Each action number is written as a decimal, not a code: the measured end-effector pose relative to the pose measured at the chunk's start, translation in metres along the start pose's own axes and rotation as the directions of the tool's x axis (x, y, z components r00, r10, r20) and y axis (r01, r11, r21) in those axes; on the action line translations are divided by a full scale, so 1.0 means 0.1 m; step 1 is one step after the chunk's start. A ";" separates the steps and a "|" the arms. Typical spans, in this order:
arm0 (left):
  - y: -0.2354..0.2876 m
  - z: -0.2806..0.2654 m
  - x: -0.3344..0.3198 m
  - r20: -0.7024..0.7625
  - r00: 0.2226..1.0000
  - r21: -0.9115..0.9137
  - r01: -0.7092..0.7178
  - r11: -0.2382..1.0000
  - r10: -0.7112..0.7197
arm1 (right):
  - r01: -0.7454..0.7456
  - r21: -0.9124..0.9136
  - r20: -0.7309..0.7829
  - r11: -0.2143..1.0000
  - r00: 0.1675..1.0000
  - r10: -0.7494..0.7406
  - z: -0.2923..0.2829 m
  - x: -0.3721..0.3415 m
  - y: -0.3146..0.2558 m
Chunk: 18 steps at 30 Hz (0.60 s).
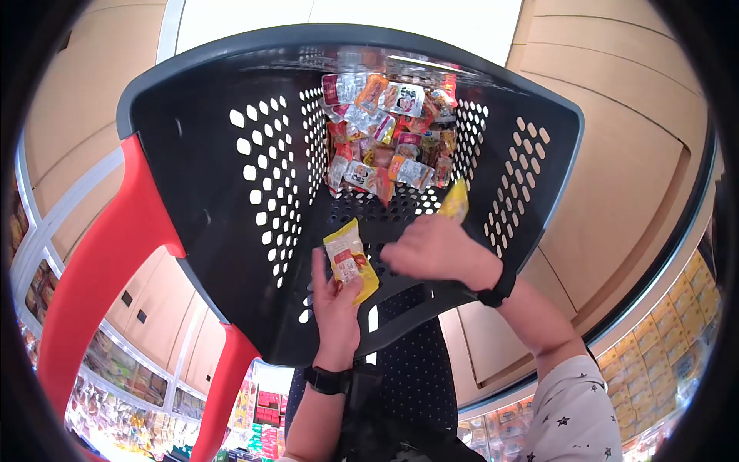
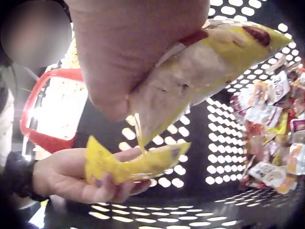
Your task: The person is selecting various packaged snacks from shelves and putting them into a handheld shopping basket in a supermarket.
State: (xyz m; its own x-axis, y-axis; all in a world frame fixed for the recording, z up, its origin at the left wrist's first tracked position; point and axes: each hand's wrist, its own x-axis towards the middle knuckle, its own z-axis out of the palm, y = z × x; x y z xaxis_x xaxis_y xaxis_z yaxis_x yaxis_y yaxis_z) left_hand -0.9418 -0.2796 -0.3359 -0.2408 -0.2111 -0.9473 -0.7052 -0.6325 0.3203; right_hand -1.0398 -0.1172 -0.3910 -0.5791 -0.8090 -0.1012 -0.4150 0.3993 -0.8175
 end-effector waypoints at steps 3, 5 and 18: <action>-0.08 -0.10 0.01 0.131 0.984 0.002 0.121 0.993 -0.120 | 0.396 0.197 -0.108 0.897 0.918 -0.382 0.06 0.16 -0.39; 0.04 -0.04 -0.04 0.193 0.945 0.051 0.260 0.964 -0.265 | 0.490 0.266 -0.169 0.830 0.871 -0.461 0.17 0.24 -0.56; 0.12 -0.02 -0.13 0.186 0.959 0.004 0.218 0.976 -0.215 | 0.241 0.335 -0.411 0.911 0.907 -0.089 0.39 0.44 -0.11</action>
State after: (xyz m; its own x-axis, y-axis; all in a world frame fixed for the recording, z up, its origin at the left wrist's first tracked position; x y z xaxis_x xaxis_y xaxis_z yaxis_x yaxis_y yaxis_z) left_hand -0.9460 -0.2864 -0.3200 -0.2037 0.0720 -0.9764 -0.7431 -0.6607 0.1063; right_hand -1.0328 -0.1738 -0.4090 -0.7769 -0.5922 0.2137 -0.2826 0.0247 -0.9589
